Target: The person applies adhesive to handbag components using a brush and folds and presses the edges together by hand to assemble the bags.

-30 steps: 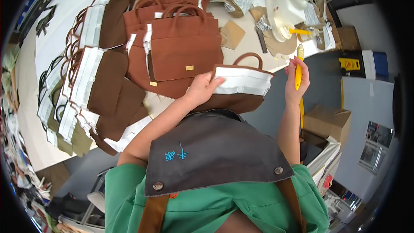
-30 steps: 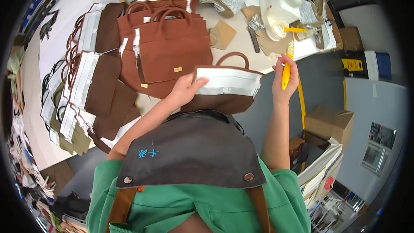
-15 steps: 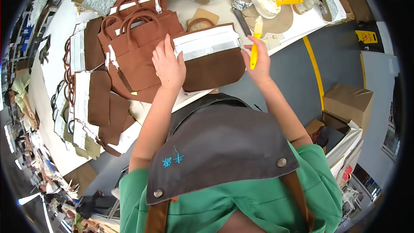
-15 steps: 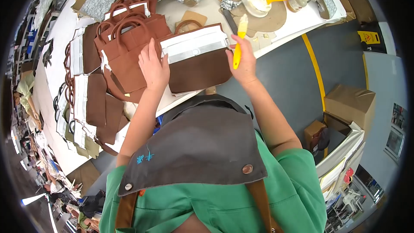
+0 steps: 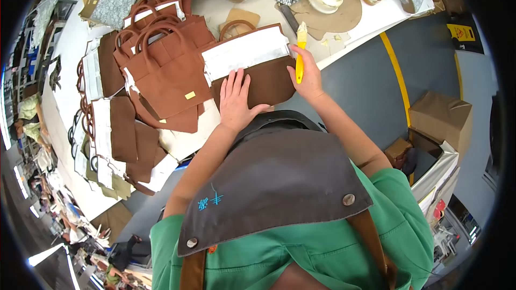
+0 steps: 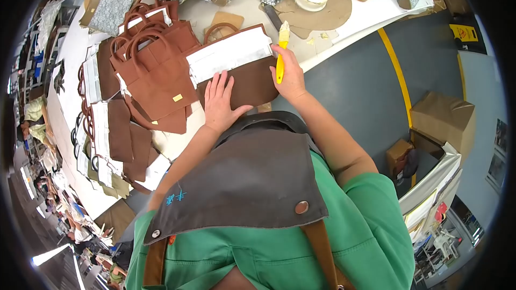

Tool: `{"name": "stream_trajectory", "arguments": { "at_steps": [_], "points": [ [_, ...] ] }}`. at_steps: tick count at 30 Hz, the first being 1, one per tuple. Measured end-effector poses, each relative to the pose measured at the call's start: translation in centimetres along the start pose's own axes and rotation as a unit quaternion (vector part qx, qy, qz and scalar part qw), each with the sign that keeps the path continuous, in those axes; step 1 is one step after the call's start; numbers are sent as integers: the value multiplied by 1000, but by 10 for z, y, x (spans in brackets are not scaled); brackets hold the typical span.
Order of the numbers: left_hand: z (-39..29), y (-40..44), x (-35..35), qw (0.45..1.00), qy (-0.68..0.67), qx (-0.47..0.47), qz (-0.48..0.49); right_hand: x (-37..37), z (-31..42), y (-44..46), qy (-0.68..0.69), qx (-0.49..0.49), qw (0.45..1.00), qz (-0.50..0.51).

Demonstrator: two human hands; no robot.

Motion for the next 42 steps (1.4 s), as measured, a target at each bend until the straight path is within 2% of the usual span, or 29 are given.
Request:
{"name": "stream_trajectory", "arguments": {
  "at_steps": [1, 3, 4, 5, 7, 8, 9, 11, 12, 13, 15, 20, 22, 23, 25, 29, 31, 32, 33, 35, 36, 37, 39, 40, 41, 42],
  "points": [
    [-8, 5, 6, 1000, -15, 14, 12, -2, 1, -1, 1, 1, 1000, -18],
    [-34, 27, 15, 991, -129, -22, -12, -5, 10, 8, 35, -5, 999, -22],
    [-50, 39, 23, 988, -117, -73, -65, -3, 16, 12, 64, -10, 997, -35],
    [-55, 49, 14, 987, -119, -78, -68, -2, 23, 16, 61, -8, 997, -38],
    [-48, 76, -2, 975, -203, 1, -87, -4, 35, 25, 114, -79, 990, 0],
    [-43, 85, 4, 968, -215, 12, -132, -3, 44, 29, 173, -89, 981, -2],
    [-36, 92, 5, 967, -216, 15, -137, 0, 47, 35, 173, -85, 981, 2],
    [-28, 97, 10, 932, -327, -20, -157, 6, 47, 37, 224, -110, 968, -21],
    [-21, 96, 9, 907, -385, 100, -137, 9, 38, 38, 229, -134, 964, -21],
    [-19, 97, 8, 908, -384, 95, -136, 13, 30, 40, 229, -133, 964, -26],
    [-2, 97, -7, 804, -545, 231, -63, 22, 26, 46, 90, -80, 991, -64],
    [-2, 97, -1, 790, -552, 262, -54, -13, 12, 49, 70, -84, 994, -21],
    [-3, 96, 0, 673, -665, 324, -12, -15, 16, 55, 8, 12, 997, -70],
    [-1, 100, 3, 674, -665, 322, -13, -17, 13, 58, 8, 14, 997, -71],
    [4, 99, 1, 639, -672, 374, 12, -21, 4, 60, 34, -26, 997, -59],
    [5, 101, -3, 629, -685, 367, 13, -3, -1, 67, 79, -92, 992, -46],
    [6, 102, -2, 635, -680, 366, 11, 25, 16, 74, 244, -146, 954, -90],
    [6, 103, -3, 633, -682, 367, 10, 38, 30, 74, 265, -206, 939, -76],
    [6, 103, -4, 641, -675, 365, 4, 46, 33, 70, 264, -206, 939, -73],
    [6, 103, -2, 647, -669, 364, -4, 48, 35, 63, 159, -212, 963, 42],
    [4, 104, -1, 636, -680, 365, 6, 42, 43, 61, 88, -85, 992, 38],
    [2, 103, -1, 626, -689, 365, 16, 33, 39, 56, 88, -86, 992, 39],
    [7, 105, -9, 640, -674, 369, 14, 23, 43, 56, 48, 35, 998, -3],
    [11, 105, -13, 653, -659, 373, 9, 25, 40, 56, 78, 29, 995, -51],
    [8, 105, -6, 653, -659, 375, 7, 28, 43, 59, 80, 30, 995, -48],
    [2, 104, 7, 667, -642, 377, 3, 36, 43, 62, 81, -13, 995, -50]
  ]
}}
Point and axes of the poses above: each hand's wrist, its own y-axis towards the middle knuckle, its own x-axis out of the back of the hand, z = x × y, the point moved 5 cm from there along y, towards the middle knuckle, and after that the axes turned 8 degrees about -z, right-handed, at the moved point
